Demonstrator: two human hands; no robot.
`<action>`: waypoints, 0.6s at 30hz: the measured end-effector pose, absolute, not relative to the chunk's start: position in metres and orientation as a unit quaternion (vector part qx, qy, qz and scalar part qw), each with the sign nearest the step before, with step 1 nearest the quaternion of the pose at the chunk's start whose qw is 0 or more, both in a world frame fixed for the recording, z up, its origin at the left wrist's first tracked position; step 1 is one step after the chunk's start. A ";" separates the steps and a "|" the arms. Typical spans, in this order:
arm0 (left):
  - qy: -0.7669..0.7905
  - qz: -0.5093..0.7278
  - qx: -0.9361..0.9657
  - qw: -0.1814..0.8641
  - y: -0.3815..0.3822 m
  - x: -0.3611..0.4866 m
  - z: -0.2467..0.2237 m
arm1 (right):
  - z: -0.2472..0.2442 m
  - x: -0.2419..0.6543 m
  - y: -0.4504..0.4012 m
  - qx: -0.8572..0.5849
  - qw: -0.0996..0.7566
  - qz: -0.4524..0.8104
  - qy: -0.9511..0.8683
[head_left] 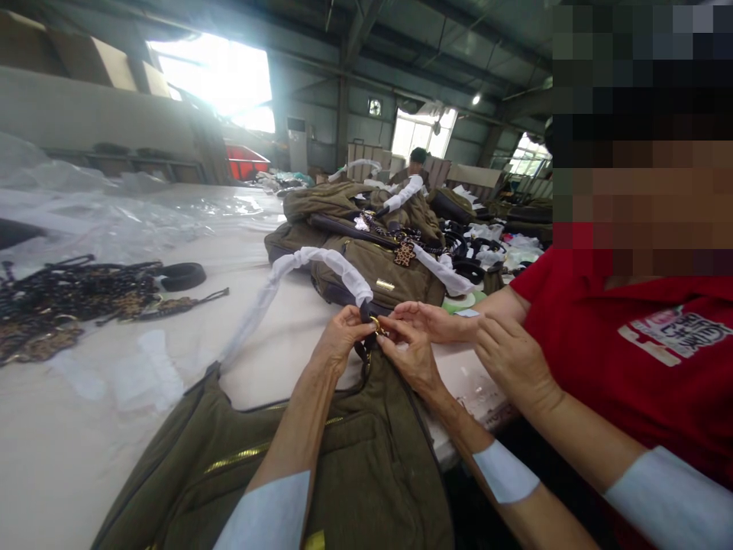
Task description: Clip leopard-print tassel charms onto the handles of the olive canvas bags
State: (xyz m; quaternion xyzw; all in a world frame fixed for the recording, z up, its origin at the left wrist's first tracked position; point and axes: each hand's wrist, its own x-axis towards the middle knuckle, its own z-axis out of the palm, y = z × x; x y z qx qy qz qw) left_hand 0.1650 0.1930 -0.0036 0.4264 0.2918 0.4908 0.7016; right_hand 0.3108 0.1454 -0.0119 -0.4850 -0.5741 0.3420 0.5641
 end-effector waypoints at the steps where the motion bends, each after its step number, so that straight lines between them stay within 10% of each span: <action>1: 0.291 0.490 0.428 0.701 0.193 0.165 -0.004 | -0.016 0.308 0.147 -0.496 0.557 0.308 -0.590; 18: 0.312 0.489 0.418 0.699 0.194 0.163 -0.005 | -0.024 0.311 0.155 -0.434 0.558 0.405 -0.580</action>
